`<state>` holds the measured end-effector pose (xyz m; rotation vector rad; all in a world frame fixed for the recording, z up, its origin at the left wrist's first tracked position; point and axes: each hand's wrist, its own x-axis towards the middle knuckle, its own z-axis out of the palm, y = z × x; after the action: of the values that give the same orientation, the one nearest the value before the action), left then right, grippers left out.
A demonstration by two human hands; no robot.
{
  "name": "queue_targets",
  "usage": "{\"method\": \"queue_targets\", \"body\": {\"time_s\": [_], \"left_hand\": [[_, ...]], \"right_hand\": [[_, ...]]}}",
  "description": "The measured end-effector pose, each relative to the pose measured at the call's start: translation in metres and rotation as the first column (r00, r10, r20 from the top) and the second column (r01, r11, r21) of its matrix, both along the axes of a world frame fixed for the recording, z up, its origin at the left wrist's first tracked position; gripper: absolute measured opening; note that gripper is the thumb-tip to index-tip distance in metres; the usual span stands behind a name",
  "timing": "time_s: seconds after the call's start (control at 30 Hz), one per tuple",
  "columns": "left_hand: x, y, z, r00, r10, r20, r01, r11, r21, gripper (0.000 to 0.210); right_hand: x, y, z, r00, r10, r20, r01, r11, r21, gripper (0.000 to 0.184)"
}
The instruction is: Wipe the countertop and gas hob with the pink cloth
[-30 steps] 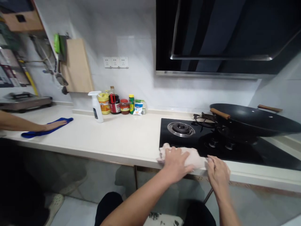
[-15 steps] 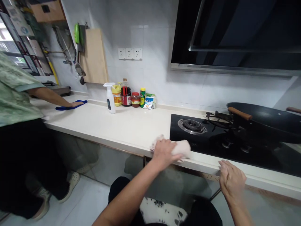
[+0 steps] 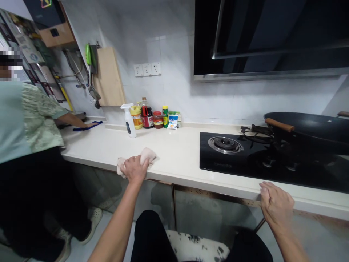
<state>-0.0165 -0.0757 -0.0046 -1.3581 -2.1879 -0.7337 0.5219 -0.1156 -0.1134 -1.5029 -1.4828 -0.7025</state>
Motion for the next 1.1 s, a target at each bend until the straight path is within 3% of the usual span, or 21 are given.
{"method": "queue_targets", "body": {"time_s": [0.07,0.17,0.3,0.43,0.57,0.7,0.8,0.9,1.0,1.1], "left_hand": [[0.032,-0.007,-0.009,0.999,-0.041,0.014,0.040,0.999,0.032,0.046],[0.097,-0.024,-0.029,0.966,-0.255,-0.046,0.258,0.964,0.063,0.049],[0.185,-0.049,-0.053,0.853,-0.508,-0.117,0.520,0.847,0.110,0.056],[0.234,-0.062,-0.057,0.726,-0.667,-0.168,0.681,0.731,0.036,0.072],[0.235,-0.067,-0.045,0.649,-0.746,-0.148,0.752,0.659,-0.023,0.062],[0.223,-0.065,-0.033,0.608,-0.790,-0.075,0.792,0.611,-0.017,0.052],[0.223,-0.064,-0.031,0.598,-0.799,-0.069,0.801,0.599,0.014,0.050],[0.222,-0.064,-0.032,0.564,-0.823,-0.075,0.826,0.564,0.021,0.050],[0.215,-0.070,-0.035,0.512,-0.858,-0.036,0.859,0.511,0.032,0.049],[0.205,-0.084,-0.045,0.440,-0.895,0.070,0.894,0.444,0.057,0.047]], "right_hand": [[-0.001,0.001,0.000,1.000,-0.010,-0.013,0.010,1.000,0.006,0.038],[-0.001,0.002,-0.001,1.000,-0.012,-0.025,0.013,1.000,0.021,0.037],[0.002,0.002,-0.002,0.999,0.027,-0.019,-0.027,0.999,0.027,0.034],[0.001,0.000,-0.001,0.999,0.030,-0.028,-0.030,1.000,-0.007,0.035],[-0.001,-0.003,0.004,0.997,0.033,-0.068,-0.035,0.999,-0.036,0.038],[-0.010,-0.006,0.026,0.980,0.046,-0.195,-0.076,0.986,-0.151,0.043],[-0.036,-0.003,0.049,0.942,0.232,-0.243,-0.288,0.931,-0.226,0.041],[-0.077,0.001,0.063,0.886,0.432,-0.169,-0.464,0.834,-0.298,0.043],[-0.111,-0.004,0.059,0.847,0.503,-0.173,-0.531,0.781,-0.330,0.035],[-0.124,-0.025,0.045,0.833,0.524,-0.178,-0.553,0.778,-0.297,0.025]]}}
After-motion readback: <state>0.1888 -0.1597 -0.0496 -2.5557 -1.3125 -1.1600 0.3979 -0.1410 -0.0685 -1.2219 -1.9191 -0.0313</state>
